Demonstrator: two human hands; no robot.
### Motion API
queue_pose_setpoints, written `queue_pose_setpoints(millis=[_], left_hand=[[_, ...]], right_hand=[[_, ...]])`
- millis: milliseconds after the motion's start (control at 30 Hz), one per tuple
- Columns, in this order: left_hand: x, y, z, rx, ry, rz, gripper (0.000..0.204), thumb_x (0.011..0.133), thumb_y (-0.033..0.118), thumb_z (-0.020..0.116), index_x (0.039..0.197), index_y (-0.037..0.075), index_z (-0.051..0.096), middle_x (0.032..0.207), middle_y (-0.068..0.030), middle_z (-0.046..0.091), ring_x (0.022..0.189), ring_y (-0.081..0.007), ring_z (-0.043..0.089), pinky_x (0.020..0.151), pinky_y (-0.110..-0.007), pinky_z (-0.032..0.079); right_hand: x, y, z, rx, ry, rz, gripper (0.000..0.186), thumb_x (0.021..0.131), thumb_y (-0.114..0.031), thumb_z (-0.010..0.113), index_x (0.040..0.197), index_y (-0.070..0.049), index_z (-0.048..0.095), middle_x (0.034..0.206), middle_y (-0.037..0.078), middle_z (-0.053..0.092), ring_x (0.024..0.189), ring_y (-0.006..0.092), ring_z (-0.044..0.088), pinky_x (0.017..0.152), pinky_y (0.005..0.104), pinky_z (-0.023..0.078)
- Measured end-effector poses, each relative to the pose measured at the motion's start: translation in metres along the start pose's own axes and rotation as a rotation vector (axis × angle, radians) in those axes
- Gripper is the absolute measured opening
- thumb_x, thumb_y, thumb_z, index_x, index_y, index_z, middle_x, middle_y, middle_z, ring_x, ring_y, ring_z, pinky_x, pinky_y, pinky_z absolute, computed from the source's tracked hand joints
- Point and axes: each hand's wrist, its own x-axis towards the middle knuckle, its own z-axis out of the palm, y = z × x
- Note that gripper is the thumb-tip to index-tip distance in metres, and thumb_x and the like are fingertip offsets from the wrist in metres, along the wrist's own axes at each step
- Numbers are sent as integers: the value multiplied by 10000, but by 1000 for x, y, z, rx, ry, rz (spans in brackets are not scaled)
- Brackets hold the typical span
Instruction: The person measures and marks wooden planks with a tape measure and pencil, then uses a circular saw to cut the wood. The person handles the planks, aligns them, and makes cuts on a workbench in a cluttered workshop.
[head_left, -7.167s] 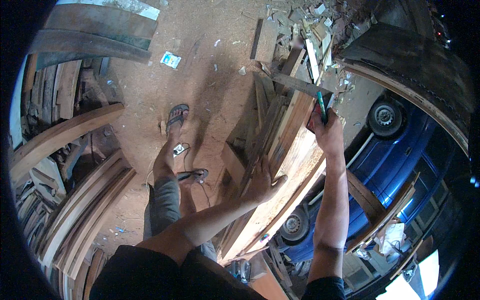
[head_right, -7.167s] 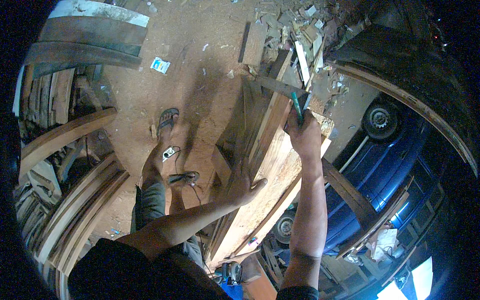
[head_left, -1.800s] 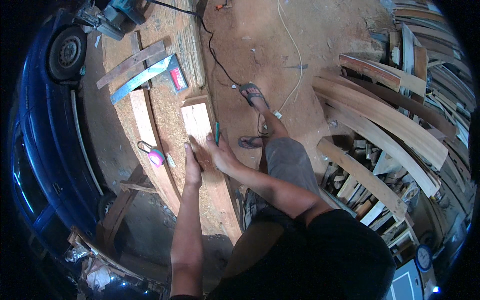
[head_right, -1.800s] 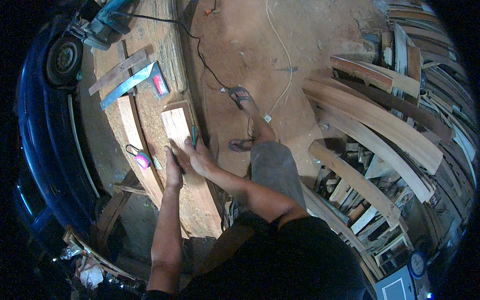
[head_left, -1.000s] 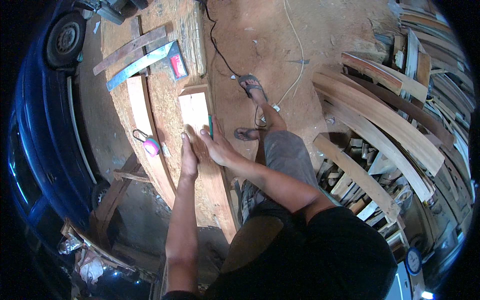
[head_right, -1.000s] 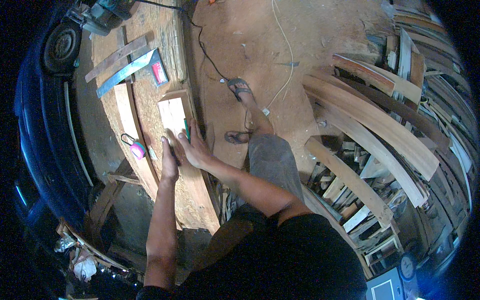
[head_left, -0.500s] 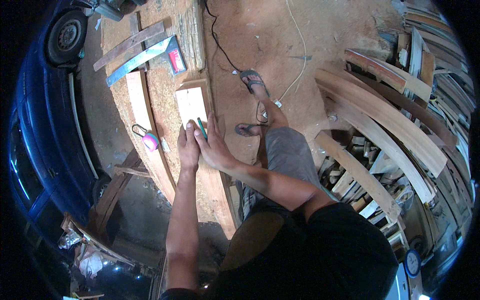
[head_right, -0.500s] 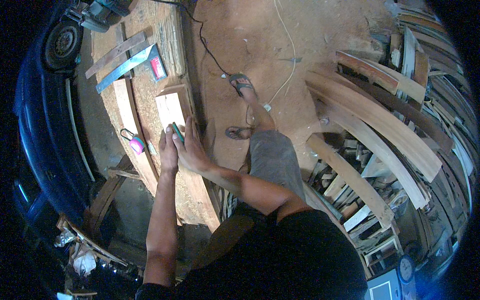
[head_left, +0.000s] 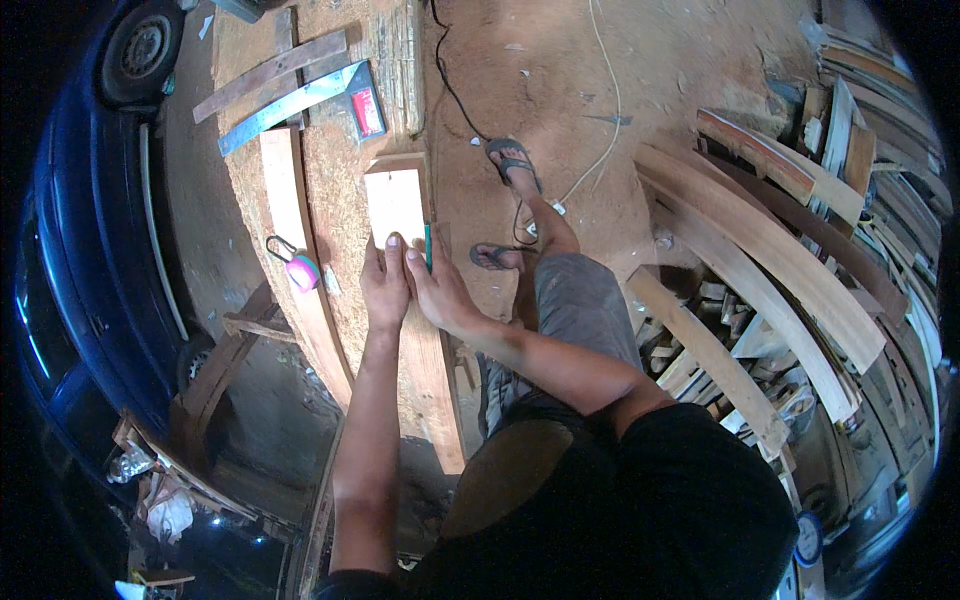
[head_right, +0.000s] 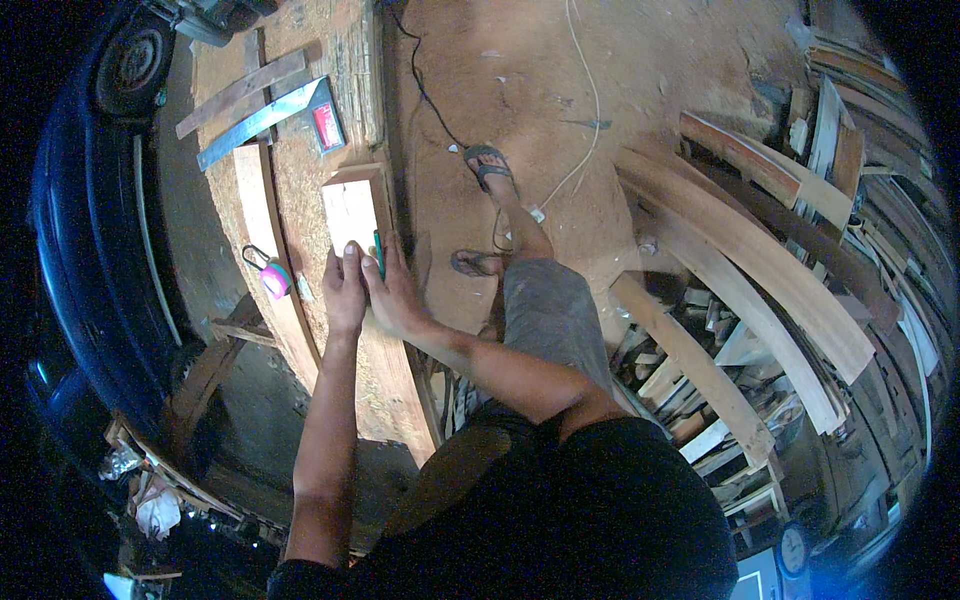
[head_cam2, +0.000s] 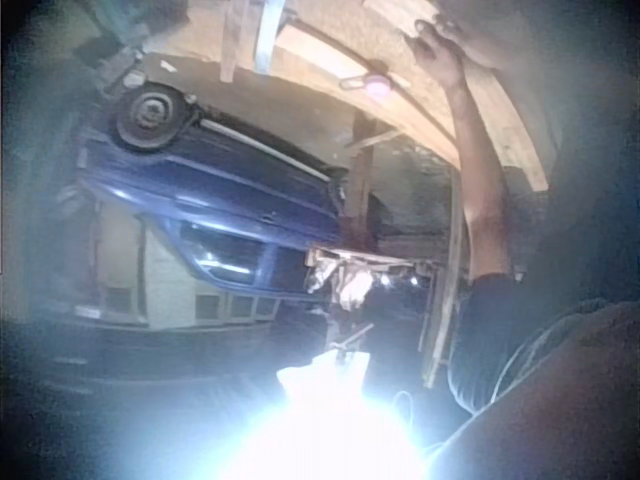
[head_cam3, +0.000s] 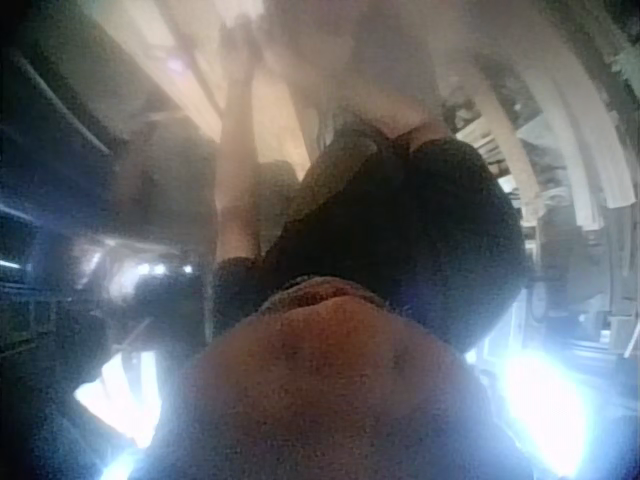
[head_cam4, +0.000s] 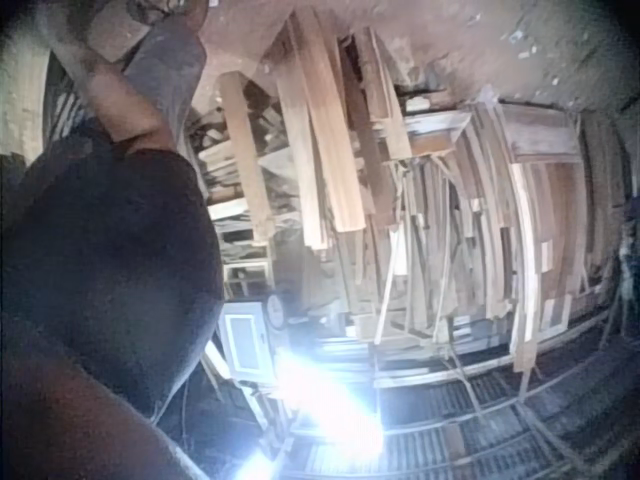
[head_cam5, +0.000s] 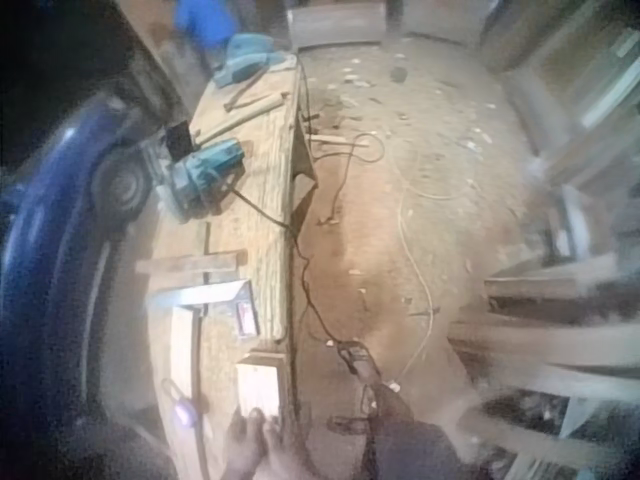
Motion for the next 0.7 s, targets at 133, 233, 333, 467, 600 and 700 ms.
queue_pose_setpoints(millis=[133, 233, 333, 467, 600, 700], left_hand=[[-3, 2, 4, 34, 49, 36, 483, 1079, 337, 536, 1383, -38, 539, 857, -90, 665, 750, -124, 607, 685, -298, 513], [-3, 8, 1, 60, 16, -55, 506, 1082, 354, 525, 1393, -45, 533, 968, -123, 692, 849, -151, 634, 767, -313, 527], [3, -2, -5, -7, 8, -62, 554, 1088, 390, 496, 1407, -63, 521, 1139, -169, 679, 1033, -203, 635, 908, -338, 513], [5, -8, -13, -58, -25, -133, 643, 1095, 458, 440, 1438, -83, 495, 1368, -216, 595, 1276, -263, 551, 1085, -367, 430], [2, -7, -13, -117, -60, -172, 674, 1093, 493, 416, 1450, -74, 492, 1402, -220, 578, 1302, -268, 537, 1105, -373, 413], [4, -15, -14, -147, -78, -192, 680, 1094, 507, 398, 1443, -68, 500, 1373, -214, 589, 1276, -261, 546, 1092, -371, 423]], right_hand=[[-5, -16, -3, -84, 2, 50, 784, 1086, -445, 396, 1580, 98, 122, 1612, 334, 253, 1513, 410, 281, 1227, 414, 255], [-4, -17, -4, -90, -17, 52, 805, 1083, -460, 389, 1575, 113, 111, 1622, 343, 215, 1522, 418, 250, 1237, 415, 231], [-2, -7, -4, -126, -14, 42, 819, 1078, -488, 376, 1572, 112, 117, 1614, 359, 210, 1519, 447, 234, 1243, 434, 210], [2, -2, 0, -92, 0, 14, 812, 1076, -484, 381, 1564, 119, 144, 1600, 364, 240, 1511, 458, 243, 1244, 442, 207], [1, -6, 1, -126, 15, 8, 795, 1075, -473, 392, 1563, 111, 163, 1590, 363, 268, 1503, 468, 255, 1242, 444, 211], [0, -15, -4, -71, 6, -17, 786, 1074, -474, 397, 1568, 94, 169, 1581, 356, 292, 1490, 474, 280, 1231, 455, 235]])
